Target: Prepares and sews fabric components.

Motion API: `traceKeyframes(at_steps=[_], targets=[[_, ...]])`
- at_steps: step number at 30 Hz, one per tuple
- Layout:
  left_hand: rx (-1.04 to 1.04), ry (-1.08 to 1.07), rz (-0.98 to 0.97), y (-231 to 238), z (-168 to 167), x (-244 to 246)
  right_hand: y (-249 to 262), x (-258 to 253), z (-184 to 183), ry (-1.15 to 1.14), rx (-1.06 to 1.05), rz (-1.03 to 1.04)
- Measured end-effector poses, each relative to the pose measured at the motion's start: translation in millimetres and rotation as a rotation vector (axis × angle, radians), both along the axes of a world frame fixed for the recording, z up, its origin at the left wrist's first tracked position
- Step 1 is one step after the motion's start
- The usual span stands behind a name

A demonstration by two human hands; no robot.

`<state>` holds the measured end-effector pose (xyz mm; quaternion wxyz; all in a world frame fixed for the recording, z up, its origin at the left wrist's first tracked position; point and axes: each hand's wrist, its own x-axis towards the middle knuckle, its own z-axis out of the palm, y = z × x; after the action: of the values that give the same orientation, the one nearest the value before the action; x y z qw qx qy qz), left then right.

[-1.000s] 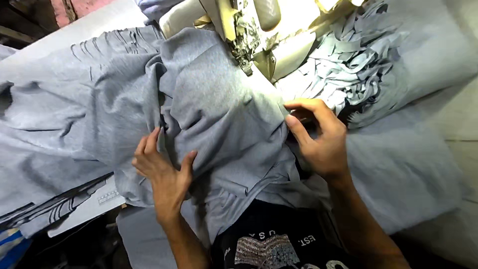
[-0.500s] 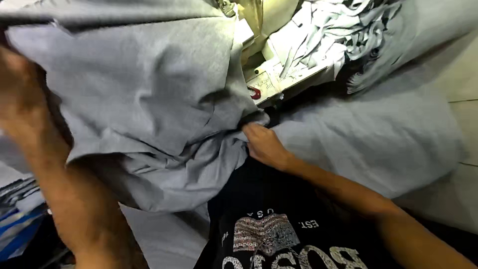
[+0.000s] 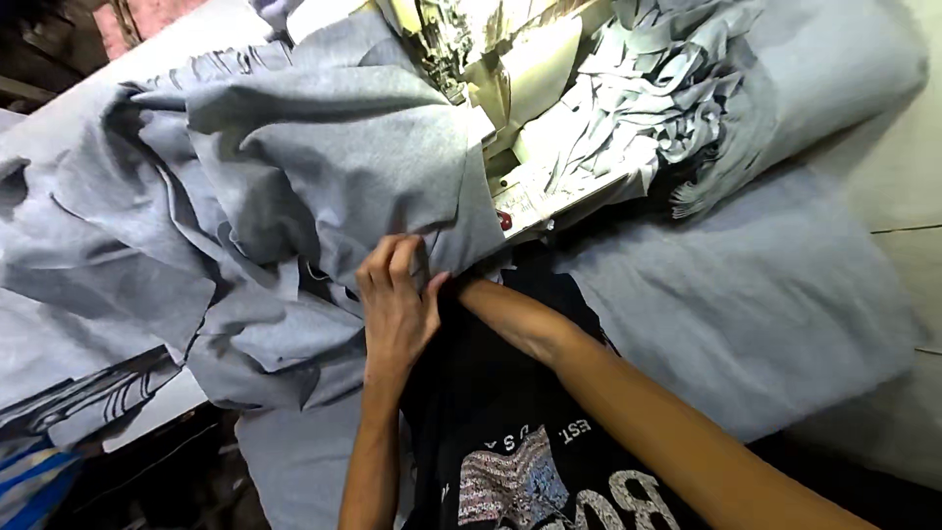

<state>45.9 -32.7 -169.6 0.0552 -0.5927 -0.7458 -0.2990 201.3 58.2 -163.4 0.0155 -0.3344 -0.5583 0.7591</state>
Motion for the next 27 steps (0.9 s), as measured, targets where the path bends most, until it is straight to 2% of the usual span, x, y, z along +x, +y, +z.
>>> traceKeyframes(at_steps=[1, 3, 6, 8, 10, 12, 14, 16, 17, 20, 23, 25, 27], targets=[[0.016, -0.039, 0.043, -3, -4, -5, 1, 1, 4, 0.001, 0.026, 0.074], [0.02, -0.073, 0.091, -8, -4, -14, 4, -6, -27, 0.0, 0.236, 0.317], [0.0, -0.003, 0.134, -13, -2, -17, -14, -74, -62, -0.299, 0.549, 0.622], [0.065, 0.039, 0.133, -16, -2, -17, -10, -80, -64, -0.376, 0.628, 0.896], [0.142, 0.045, 0.13, -18, 5, -16, 9, -46, -38, -0.251, 0.629, 0.94], [0.2, 0.039, 0.143, -20, 19, -15, 29, 2, 0, -0.111, 0.623, 0.739], [0.293, 0.013, 0.174, -18, 35, -12, 39, 35, 32, -0.03, 0.701, 0.268], [0.393, -0.052, 0.195, -10, 52, -6, 45, 36, 42, 0.023, 0.925, -0.186], [0.432, -0.094, 0.186, -6, 61, -2, 51, 29, 43, 0.034, 1.023, -0.294], [0.421, -0.243, 0.078, 4, 95, 11, 61, 4, 39, 0.069, 1.036, -0.354], [0.219, -0.324, 0.044, 5, 123, 23, 56, -2, 37, 0.132, 0.882, -0.375], [0.098, -0.279, 0.073, 8, 125, 32, 53, 10, 38, 0.182, 0.756, -0.357], [0.11, -0.166, 0.091, 13, 111, 43, 50, 26, 38, 0.191, 0.649, -0.345]])
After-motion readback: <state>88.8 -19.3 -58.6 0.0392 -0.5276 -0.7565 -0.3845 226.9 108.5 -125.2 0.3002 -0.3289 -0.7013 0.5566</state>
